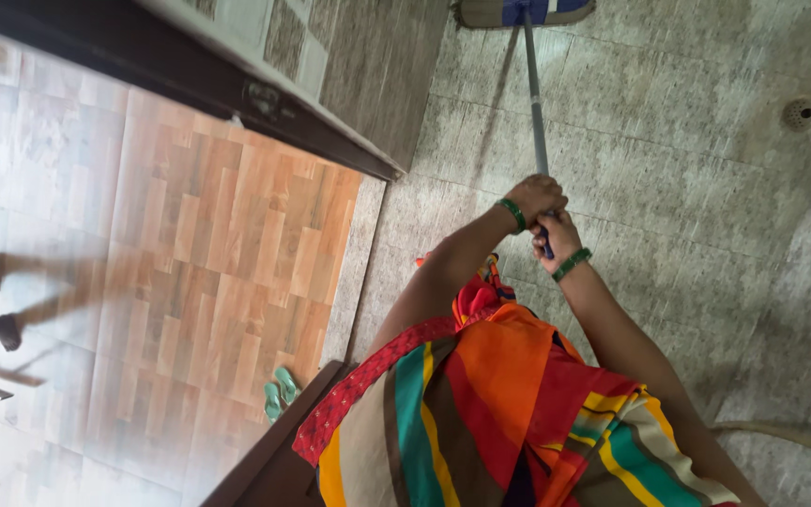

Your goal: The person mops the tiled floor of a room using a flat mop with a long handle.

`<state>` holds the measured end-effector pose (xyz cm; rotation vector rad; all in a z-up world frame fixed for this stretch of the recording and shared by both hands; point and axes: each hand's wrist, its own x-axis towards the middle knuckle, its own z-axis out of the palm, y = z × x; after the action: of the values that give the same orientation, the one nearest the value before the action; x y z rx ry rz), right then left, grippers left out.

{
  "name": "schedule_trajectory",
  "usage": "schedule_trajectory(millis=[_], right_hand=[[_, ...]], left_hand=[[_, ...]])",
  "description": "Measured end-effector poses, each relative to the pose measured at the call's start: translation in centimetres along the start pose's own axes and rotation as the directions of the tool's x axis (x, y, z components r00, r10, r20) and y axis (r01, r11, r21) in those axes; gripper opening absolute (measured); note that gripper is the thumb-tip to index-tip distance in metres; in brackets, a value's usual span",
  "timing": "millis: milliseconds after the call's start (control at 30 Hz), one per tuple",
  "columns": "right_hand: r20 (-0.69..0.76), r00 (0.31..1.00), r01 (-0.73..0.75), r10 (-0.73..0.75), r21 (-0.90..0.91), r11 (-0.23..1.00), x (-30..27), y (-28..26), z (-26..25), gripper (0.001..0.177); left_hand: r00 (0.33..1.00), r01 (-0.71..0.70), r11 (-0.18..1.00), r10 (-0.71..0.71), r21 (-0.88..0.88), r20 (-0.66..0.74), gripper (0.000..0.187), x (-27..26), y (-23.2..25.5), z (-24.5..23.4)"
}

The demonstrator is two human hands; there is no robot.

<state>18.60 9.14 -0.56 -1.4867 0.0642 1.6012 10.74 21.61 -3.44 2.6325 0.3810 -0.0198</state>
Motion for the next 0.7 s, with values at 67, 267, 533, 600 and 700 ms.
schedule_trajectory(millis=[67,267,533,600,700], right_hand=[[0.047,0.999,0.009,-0.011,0.059,0.998,-2.5,1.8,-1.7,0.021],[0.118,0.988,-0.111,0.1,0.083,0.99,-13.8,5.4,-7.3,0.024],[0.199,0.974,-0.128,0.11,0.082,0.988,-26.5,6.9,-12.6,0.011],[0.187,0.978,-0.107,0.093,0.065,0.992,-26.5,7.3,-12.3,0.009],[0.151,0.988,-0.037,0.039,-0.015,0.999,-24.7,7.6,-11.1,0.01]], left_hand=[[1.0,-0.002,1.0,0.002,0.014,-0.023,0.022,-1.5,2.9,0.9],[0.997,-0.056,0.998,0.057,-0.019,0.054,0.027,-5.2,14.3,2.1],[0.971,-0.223,0.949,0.198,-0.224,-0.131,0.022,-8.6,25.2,4.2],[0.958,-0.261,0.926,0.215,-0.273,-0.19,0.023,-9.0,25.0,4.0],[0.959,-0.272,0.914,0.234,-0.302,-0.158,0.025,-9.4,23.4,3.2]])
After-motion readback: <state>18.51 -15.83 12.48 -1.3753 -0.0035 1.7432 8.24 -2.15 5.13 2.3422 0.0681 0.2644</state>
